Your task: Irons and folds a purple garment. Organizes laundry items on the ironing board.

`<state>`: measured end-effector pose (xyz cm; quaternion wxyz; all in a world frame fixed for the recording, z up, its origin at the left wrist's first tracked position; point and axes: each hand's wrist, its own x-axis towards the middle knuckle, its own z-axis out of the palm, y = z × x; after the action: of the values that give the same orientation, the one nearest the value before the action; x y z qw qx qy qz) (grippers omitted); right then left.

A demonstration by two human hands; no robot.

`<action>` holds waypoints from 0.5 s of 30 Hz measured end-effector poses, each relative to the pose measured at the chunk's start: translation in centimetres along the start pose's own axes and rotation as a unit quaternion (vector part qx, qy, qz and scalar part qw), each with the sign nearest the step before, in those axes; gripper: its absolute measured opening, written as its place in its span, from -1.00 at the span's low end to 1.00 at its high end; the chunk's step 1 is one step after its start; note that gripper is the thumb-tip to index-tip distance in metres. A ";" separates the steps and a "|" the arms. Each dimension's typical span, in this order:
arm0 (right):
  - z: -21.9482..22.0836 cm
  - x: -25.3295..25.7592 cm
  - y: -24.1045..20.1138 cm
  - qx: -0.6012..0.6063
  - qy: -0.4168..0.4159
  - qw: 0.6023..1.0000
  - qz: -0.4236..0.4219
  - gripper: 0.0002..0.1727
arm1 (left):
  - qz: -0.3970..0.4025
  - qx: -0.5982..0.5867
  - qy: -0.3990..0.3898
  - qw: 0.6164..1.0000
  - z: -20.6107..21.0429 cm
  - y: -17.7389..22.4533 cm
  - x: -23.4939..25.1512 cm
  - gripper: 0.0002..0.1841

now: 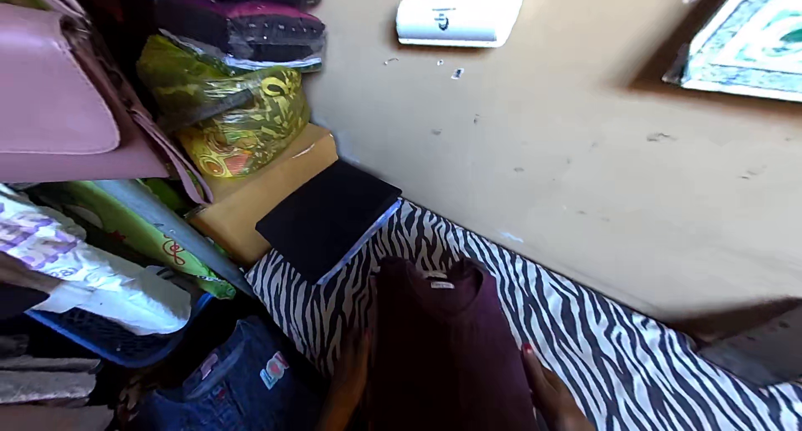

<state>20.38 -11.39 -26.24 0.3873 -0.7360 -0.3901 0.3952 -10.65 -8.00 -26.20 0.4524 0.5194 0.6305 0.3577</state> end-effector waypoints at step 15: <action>2.8 2.2 -16.9 0.201 -0.165 0.965 -0.016 -0.47 | -0.034 -0.271 -0.053 0.961 -4.6 8.9 4.5 -0.29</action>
<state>14.20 -2.02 -13.10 0.4643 -0.5610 -0.3728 0.5750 -12.22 -1.64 -17.35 0.6206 0.3741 0.5023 0.4718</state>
